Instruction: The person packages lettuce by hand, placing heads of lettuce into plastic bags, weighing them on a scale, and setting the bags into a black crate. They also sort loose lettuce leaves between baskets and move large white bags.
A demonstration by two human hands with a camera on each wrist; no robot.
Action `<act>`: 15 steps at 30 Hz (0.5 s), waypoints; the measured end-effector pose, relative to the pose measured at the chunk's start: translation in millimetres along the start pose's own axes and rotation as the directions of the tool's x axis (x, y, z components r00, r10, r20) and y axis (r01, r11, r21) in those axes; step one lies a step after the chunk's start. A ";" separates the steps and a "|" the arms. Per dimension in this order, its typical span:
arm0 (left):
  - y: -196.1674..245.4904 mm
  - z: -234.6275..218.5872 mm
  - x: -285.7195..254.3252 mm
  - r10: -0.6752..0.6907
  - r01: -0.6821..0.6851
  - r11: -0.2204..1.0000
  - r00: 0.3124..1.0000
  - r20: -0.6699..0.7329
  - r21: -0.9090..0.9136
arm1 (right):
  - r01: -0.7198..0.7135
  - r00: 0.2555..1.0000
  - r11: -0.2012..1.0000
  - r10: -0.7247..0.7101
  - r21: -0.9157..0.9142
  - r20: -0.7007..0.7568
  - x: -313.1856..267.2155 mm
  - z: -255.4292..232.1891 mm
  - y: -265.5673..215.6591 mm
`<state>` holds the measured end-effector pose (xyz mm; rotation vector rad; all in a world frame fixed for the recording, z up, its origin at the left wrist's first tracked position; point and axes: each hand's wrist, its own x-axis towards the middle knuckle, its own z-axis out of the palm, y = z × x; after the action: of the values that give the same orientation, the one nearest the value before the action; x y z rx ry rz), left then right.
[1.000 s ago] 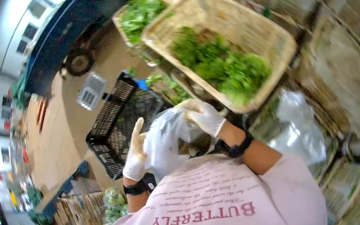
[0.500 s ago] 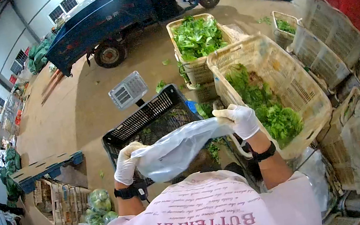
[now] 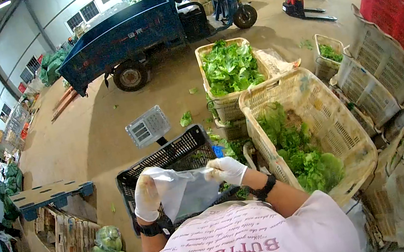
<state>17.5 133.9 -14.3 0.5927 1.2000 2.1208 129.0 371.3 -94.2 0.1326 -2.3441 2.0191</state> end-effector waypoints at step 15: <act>-81.3 10.5 63.4 -0.375 0.381 0.916 0.925 -0.069 0.127 | -0.077 0.929 0.905 0.217 0.418 -0.300 -39.0 -104.4 18.4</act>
<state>3.8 216.7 -75.0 0.3392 1.3710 1.7415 163.9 478.5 -100.2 -0.3701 -1.7616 2.3423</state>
